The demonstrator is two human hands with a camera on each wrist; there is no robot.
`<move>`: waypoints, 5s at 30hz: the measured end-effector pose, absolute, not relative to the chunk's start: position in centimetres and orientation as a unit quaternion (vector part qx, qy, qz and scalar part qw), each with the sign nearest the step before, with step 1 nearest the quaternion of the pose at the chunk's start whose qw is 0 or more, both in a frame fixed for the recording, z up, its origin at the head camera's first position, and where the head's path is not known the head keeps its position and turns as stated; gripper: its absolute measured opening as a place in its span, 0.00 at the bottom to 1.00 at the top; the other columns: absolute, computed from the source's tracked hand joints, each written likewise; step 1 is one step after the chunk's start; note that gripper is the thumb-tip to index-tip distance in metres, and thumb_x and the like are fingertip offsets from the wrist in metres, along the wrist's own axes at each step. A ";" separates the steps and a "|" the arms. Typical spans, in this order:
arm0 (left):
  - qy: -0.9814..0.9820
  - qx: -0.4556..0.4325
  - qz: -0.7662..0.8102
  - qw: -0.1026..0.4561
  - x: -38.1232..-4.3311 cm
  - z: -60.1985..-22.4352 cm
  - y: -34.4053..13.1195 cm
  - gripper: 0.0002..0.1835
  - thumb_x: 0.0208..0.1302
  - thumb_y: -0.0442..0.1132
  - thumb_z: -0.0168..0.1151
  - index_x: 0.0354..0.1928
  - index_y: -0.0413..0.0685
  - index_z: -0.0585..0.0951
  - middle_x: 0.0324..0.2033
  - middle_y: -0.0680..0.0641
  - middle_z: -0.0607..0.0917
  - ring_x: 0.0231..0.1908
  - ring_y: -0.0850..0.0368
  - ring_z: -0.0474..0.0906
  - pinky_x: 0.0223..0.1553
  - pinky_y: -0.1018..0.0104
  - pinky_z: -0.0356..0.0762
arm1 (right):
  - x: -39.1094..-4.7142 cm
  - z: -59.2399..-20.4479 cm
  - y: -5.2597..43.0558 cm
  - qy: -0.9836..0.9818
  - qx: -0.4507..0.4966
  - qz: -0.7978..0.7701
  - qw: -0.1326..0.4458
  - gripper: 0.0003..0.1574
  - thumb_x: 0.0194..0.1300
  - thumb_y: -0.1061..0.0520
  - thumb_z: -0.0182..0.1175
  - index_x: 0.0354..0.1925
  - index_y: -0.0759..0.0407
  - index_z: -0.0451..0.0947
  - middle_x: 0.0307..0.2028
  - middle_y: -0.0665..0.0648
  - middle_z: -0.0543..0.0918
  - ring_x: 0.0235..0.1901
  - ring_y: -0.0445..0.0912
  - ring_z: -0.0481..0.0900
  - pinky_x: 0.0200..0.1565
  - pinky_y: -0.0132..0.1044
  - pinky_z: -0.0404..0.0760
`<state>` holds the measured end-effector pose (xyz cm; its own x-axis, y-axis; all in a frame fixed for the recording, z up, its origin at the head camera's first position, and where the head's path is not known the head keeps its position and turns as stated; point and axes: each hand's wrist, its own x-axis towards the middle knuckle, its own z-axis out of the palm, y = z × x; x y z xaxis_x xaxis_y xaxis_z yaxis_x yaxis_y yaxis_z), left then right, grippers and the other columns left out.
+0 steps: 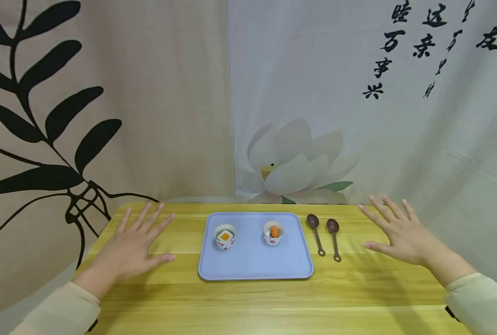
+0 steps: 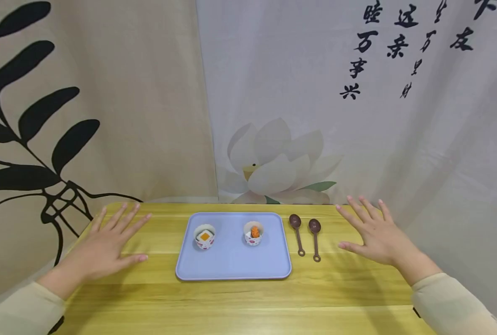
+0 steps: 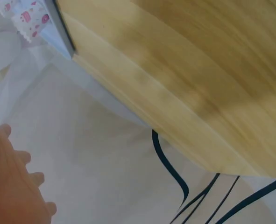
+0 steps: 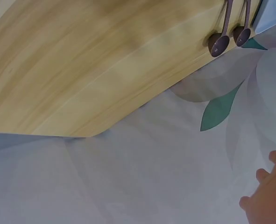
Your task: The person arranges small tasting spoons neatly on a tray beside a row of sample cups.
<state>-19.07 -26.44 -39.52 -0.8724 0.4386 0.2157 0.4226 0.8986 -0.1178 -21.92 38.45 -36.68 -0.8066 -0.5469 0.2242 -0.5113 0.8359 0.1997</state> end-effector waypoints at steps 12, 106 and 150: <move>-0.968 -0.224 0.021 0.115 -18.9 -40.9 -25.9 0.50 0.66 0.75 0.45 0.81 0.60 0.44 0.79 0.40 0.43 0.77 0.37 0.33 0.71 0.39 0.18 | -21.5 -37.4 37.7 -0.948 0.283 -0.046 0.137 0.58 0.66 0.31 0.59 0.81 0.45 0.43 0.80 0.59 0.40 0.78 0.60 0.34 0.71 0.61 0.22; -0.969 -0.225 -0.097 0.012 -19.7 -45.0 -19.5 0.47 0.65 0.71 0.55 0.77 0.48 0.62 0.76 0.40 0.57 0.75 0.34 0.47 0.72 0.34 0.38 | -22.1 -43.6 27.5 -0.949 0.310 0.035 0.033 0.56 0.65 0.29 0.60 0.79 0.52 0.53 0.78 0.61 0.51 0.75 0.65 0.48 0.70 0.67 0.48; -0.971 -0.213 -0.075 -0.075 -20.7 -45.0 -17.9 0.51 0.60 0.73 0.58 0.73 0.41 0.66 0.75 0.39 0.62 0.74 0.32 0.52 0.71 0.33 0.42 | -23.3 -45.5 24.8 -0.946 0.317 0.033 -0.050 0.60 0.63 0.21 0.53 0.78 0.54 0.55 0.76 0.66 0.55 0.75 0.66 0.48 0.71 0.66 0.49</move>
